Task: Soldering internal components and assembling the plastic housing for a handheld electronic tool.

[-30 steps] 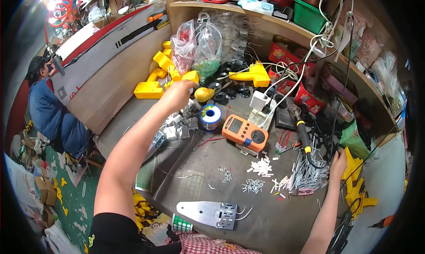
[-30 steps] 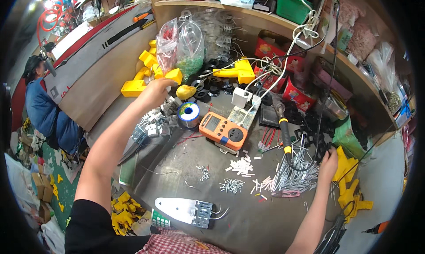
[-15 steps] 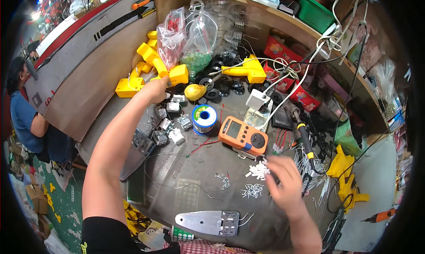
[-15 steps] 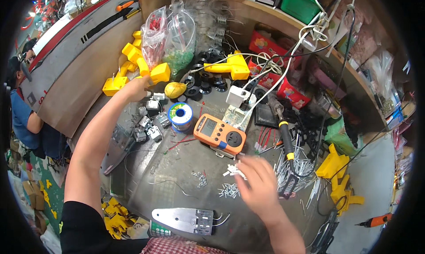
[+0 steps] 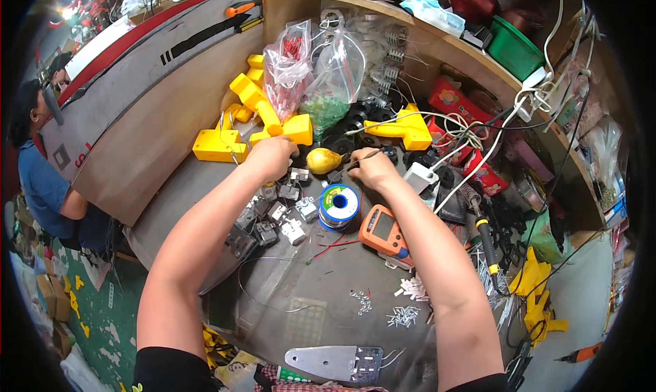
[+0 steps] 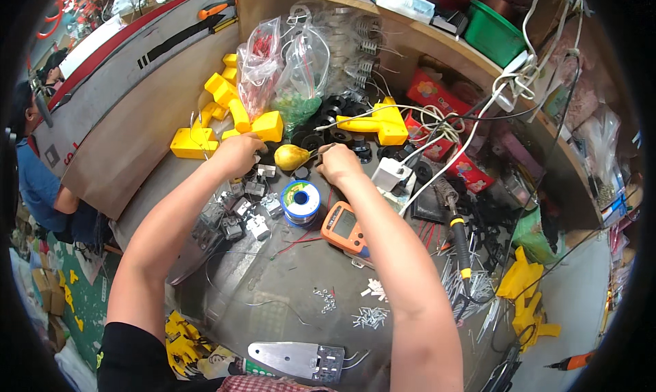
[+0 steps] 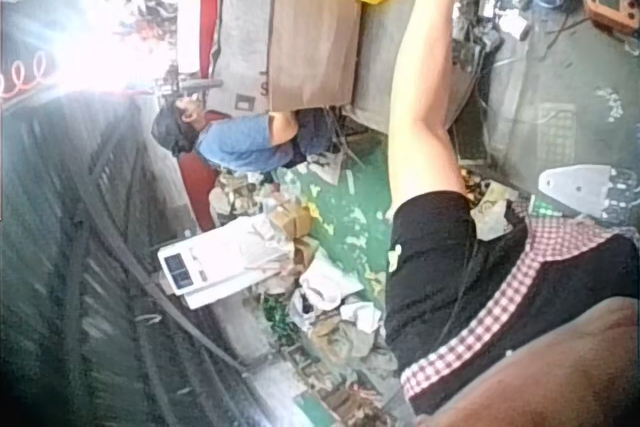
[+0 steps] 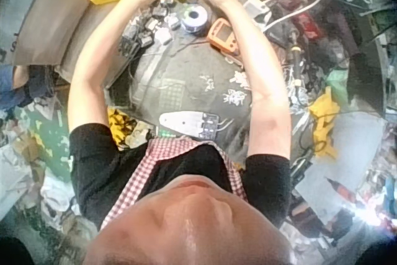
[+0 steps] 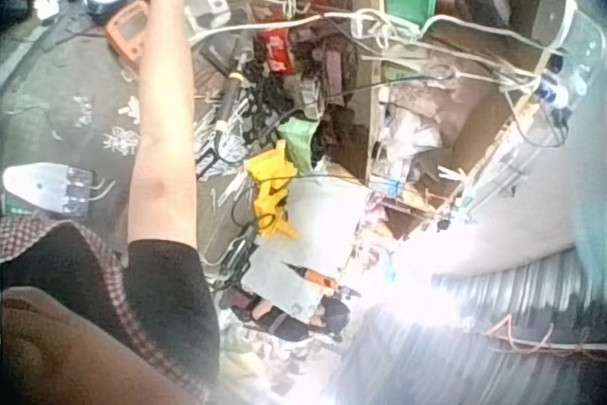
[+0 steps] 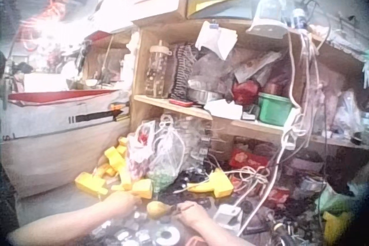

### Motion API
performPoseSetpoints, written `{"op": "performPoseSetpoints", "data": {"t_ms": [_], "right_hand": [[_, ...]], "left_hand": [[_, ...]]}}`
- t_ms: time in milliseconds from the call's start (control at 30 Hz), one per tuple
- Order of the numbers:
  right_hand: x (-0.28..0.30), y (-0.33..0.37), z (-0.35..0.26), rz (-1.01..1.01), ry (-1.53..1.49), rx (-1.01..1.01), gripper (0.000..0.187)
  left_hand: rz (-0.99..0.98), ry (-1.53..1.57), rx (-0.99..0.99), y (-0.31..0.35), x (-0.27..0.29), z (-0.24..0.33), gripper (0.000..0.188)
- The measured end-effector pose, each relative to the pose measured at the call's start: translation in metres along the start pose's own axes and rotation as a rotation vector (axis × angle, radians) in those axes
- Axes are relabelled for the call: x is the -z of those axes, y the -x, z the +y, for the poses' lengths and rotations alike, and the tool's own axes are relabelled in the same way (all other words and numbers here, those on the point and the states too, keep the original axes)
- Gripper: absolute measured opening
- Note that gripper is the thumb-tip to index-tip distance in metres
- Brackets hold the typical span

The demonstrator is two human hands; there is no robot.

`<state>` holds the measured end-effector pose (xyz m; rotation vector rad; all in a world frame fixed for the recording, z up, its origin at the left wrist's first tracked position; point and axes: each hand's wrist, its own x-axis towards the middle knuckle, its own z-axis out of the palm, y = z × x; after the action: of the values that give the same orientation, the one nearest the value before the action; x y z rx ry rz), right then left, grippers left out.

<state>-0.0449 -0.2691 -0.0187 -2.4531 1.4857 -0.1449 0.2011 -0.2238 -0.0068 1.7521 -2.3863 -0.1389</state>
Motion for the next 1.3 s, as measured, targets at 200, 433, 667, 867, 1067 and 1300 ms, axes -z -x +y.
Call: {"op": "performPoseSetpoints", "data": {"t_ms": [200, 433, 667, 867, 1067, 1300], "right_hand": [[0.044, 0.084, -0.019, 0.468, -0.285, 0.116, 0.025], [0.022, 0.273, -0.024, 0.317, -0.654, -0.002, 0.034], [-0.004, 0.36, 0.041, 0.676, 0.053, -0.333, 0.052], [-0.018, 0.406, 0.058, 0.553, 0.1, -0.647, 0.05], [-0.002, 0.425, 0.04, 0.688, -0.176, -0.481, 0.05], [-0.047, 0.47, -0.033, 0.435, -0.099, -0.193, 0.043]], "left_hand": [[0.391, 0.138, -0.058, 0.01, 0.008, 0.006, 0.019], [0.477, 0.455, -0.304, 0.09, 0.08, 0.129, 0.026], [0.155, 0.685, -0.534, 0.089, -0.013, 0.253, 0.027], [0.153, 0.435, -0.544, 0.139, -0.013, 0.273, 0.029], [-0.304, 0.163, -0.42, 0.238, 0.008, 0.283, 0.035], [-0.067, 0.499, -0.517, 0.25, -0.038, 0.284, 0.028]]}}
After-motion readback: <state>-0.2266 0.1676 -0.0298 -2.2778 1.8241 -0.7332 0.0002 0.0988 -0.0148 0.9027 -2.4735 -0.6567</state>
